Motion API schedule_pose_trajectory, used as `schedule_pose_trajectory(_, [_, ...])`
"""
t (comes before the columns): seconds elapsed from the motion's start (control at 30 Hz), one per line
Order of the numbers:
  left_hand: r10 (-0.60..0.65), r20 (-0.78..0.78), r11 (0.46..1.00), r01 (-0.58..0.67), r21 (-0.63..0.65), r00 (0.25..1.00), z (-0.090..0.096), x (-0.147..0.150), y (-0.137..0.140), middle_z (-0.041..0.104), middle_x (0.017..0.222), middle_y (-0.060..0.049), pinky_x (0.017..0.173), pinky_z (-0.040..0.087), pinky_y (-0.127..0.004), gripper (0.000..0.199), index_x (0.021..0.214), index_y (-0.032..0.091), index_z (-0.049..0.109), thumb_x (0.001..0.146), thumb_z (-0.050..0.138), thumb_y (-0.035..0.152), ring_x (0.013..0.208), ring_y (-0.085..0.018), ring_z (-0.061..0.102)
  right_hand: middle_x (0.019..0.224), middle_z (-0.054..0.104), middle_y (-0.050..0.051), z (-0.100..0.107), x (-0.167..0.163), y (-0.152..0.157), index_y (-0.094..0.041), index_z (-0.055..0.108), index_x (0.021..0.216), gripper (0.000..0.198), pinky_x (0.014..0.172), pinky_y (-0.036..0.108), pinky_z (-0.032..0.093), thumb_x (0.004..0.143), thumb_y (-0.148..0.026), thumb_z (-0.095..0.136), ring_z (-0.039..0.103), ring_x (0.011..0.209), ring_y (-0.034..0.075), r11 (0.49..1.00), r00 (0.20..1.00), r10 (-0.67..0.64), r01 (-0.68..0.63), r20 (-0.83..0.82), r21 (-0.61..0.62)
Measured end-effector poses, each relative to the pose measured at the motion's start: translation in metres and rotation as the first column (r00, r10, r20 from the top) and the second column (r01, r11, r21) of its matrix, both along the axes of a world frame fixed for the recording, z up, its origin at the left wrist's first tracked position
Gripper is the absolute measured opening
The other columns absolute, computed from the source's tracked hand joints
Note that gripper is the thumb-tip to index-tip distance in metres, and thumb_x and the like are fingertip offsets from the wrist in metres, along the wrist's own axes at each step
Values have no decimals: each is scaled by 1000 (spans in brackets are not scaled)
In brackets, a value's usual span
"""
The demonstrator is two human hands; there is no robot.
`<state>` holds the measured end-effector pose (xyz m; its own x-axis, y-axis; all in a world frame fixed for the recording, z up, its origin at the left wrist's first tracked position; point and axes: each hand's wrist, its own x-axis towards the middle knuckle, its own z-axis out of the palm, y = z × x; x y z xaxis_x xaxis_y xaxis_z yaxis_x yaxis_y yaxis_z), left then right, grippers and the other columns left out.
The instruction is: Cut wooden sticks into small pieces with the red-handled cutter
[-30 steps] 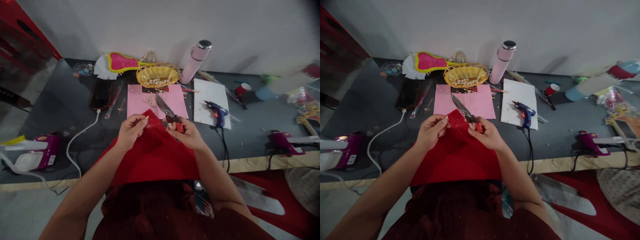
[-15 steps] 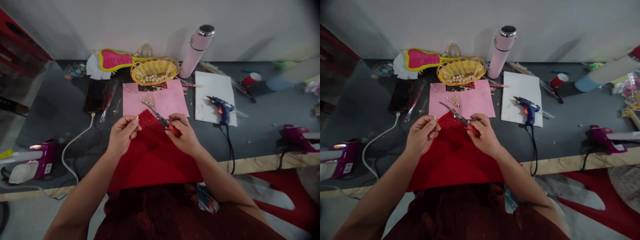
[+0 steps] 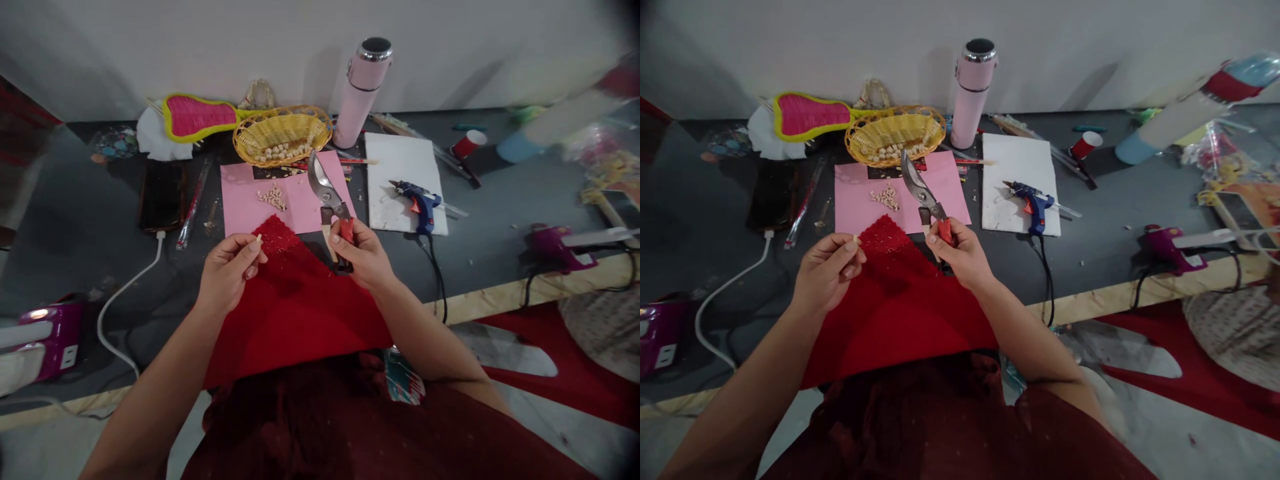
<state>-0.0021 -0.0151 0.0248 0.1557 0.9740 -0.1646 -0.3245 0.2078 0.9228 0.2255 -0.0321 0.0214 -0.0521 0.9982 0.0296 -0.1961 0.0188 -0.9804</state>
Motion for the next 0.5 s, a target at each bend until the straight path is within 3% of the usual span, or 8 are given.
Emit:
schedule_pose_trajectory(0.3, [-34, -28, 999, 34, -8, 999, -1, 2, -1, 63, 61, 0, 41, 31, -15, 11, 80, 17, 65, 75, 72, 24, 44, -3, 41, 69, 40, -6, -6, -3, 3, -23, 48, 74, 31, 56, 24, 41, 76, -44, 71, 39, 57, 8, 993, 993, -117, 117, -11, 3])
schedule_pose_trajectory(0.4, [-80, -62, 997, 81, 1, 995, -4, 2, -2, 65, 64, -1, 43, 33, -17, 12, 82, 18, 67, 75, 72, 26, 45, -4, 42, 69, 41, -5, -3, -4, 2, -23, 45, 73, 36, 55, 23, 42, 73, -47, 72, 39, 56, 8, 990, 990, -133, 130, -48, -56])
schedule_pose_trajectory(0.5, [-175, -145, 983, 182, 36, 974, -5, 1, -4, 70, 80, -5, 47, 38, -19, 12, 83, 18, 68, 76, 71, 27, 51, -5, 48, 67, 42, -6, -1, -4, 3, -24, 47, 77, 36, 54, 23, 43, 73, -50, 72, 40, 55, 8, 984, 986, -128, 114, -105, -137])
